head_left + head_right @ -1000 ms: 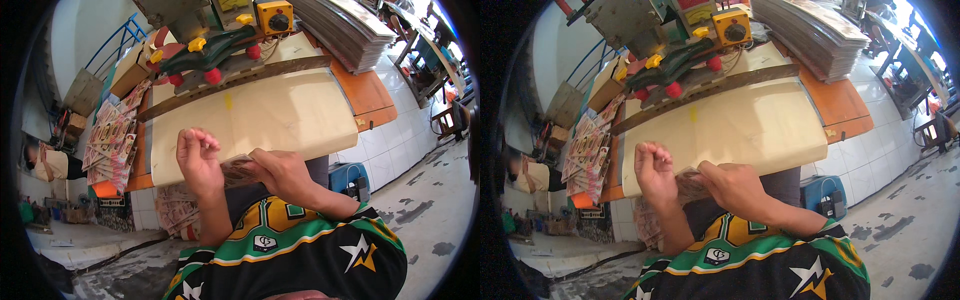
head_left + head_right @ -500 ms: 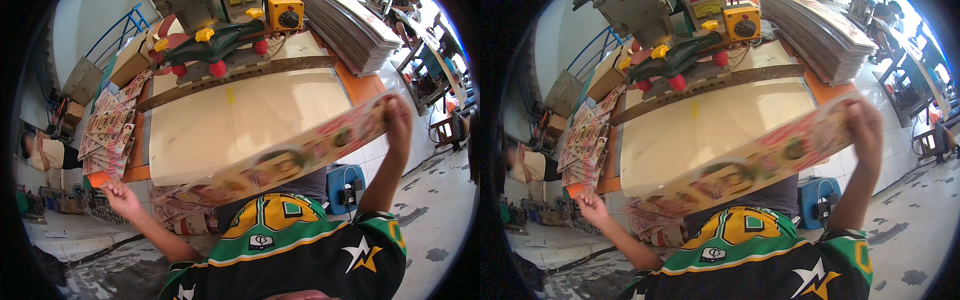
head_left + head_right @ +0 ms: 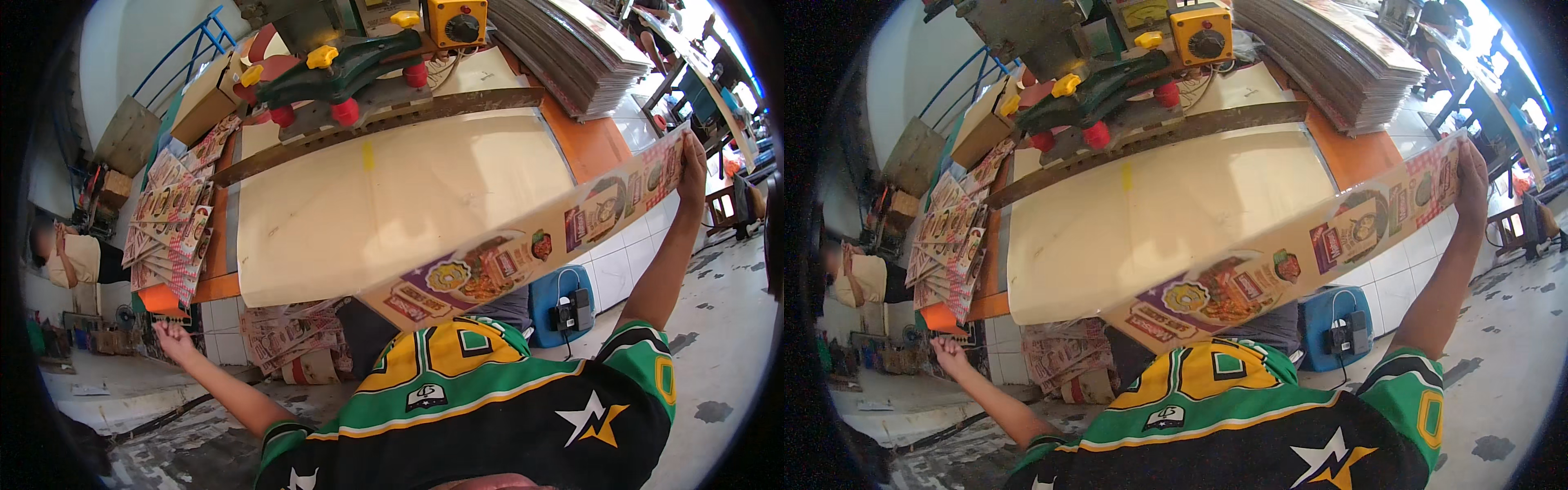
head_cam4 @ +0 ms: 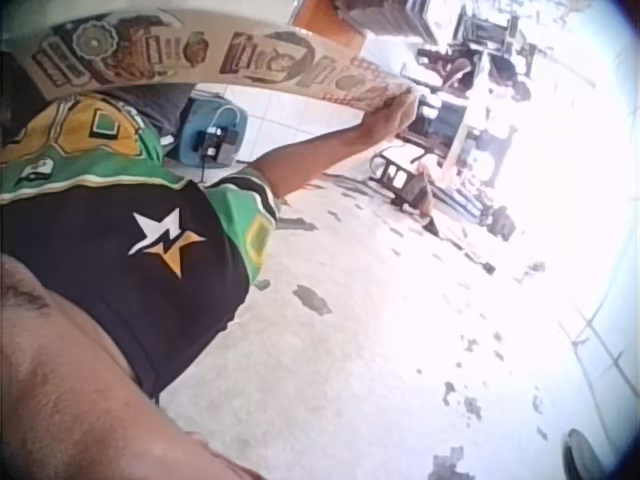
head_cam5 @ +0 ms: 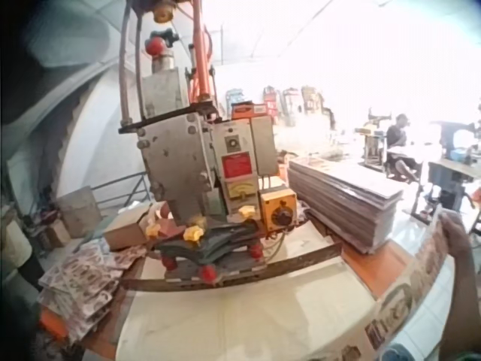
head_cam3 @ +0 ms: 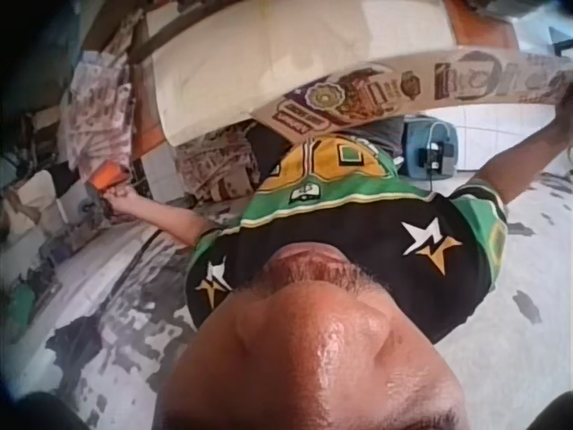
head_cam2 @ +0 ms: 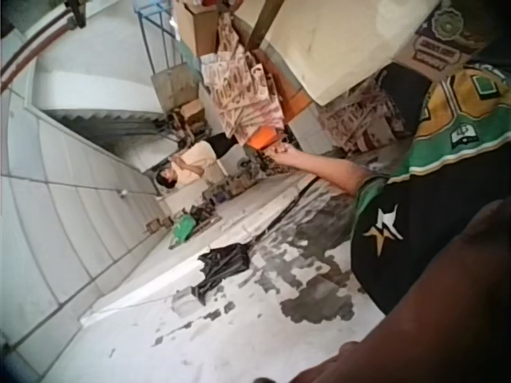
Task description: The person positions long plastic sheets under a heat-sealing machine, presses the sheets to the surface by hand, and then pulls the sealed product away.
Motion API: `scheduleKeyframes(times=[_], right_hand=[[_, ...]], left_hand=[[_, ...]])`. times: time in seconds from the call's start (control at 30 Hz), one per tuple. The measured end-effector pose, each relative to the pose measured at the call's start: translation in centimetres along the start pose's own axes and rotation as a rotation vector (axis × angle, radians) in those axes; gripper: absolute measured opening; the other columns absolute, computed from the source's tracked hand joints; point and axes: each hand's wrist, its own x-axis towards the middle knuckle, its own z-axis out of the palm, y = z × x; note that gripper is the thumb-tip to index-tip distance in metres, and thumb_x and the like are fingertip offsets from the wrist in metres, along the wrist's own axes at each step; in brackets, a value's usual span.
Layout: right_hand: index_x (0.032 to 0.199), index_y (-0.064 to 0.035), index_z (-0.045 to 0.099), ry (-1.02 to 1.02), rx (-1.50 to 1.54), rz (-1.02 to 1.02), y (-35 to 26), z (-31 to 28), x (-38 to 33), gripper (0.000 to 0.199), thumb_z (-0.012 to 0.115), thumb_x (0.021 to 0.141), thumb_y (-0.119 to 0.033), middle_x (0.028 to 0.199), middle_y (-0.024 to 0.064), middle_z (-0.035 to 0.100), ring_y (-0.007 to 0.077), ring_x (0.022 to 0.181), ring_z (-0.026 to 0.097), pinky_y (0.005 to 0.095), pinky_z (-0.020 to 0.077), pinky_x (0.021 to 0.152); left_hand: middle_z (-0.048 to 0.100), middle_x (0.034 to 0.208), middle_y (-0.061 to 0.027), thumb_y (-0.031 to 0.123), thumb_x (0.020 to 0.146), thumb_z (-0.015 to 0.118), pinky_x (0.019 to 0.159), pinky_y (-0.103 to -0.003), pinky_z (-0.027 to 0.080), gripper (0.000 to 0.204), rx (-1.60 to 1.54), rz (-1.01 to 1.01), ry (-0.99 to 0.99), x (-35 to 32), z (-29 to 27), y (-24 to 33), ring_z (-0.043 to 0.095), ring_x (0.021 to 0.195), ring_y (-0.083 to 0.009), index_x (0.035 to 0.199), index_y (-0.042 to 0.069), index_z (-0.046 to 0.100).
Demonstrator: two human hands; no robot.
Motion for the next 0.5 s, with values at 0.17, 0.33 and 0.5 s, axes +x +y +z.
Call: scheduleKeyframes(times=[0.17,0.33,0.5], right_hand=[[0.127,0.0017,0.063,0.083,0.005,0.016,0.6,1.9,-1.0,0.038,0.053,0.111,-0.032,0.110,0.0033,0.069,0.0085,0.099,0.066,0.0251,0.0530,0.085],[0.135,0.0025,0.061,0.109,0.066,-0.009,1.6,2.8,-1.7,0.041,0.054,0.111,-0.030,0.118,0.0053,0.070,0.0107,0.106,0.067,0.0266,0.0540,0.090],[0.136,0.0015,0.061,-0.003,0.095,0.056,5.1,0.7,-3.0,0.041,0.056,0.110,-0.030,0.120,0.0053,0.070,0.0109,0.107,0.067,0.0261,0.0542,0.091]], left_hand=[[0.064,0.090,-0.0013,0.025,0.109,0.057,0.057,-0.024,0.044,0.027,0.856,0.011,-0.214,-10.5,17.5,-1.6,0.051,0.066,-0.0065,0.122,0.002,0.065],[0.070,0.117,-0.0096,0.022,0.106,0.061,0.095,-0.032,0.050,0.034,1.276,0.405,-0.382,-15.2,23.9,-5.0,0.063,0.109,-0.0176,0.132,0.000,0.066],[0.073,0.110,-0.0080,0.020,0.106,0.060,0.097,-0.032,0.050,0.027,0.959,0.134,-0.667,-20.7,29.0,-10.3,0.067,0.107,-0.0169,0.118,0.000,0.071]])
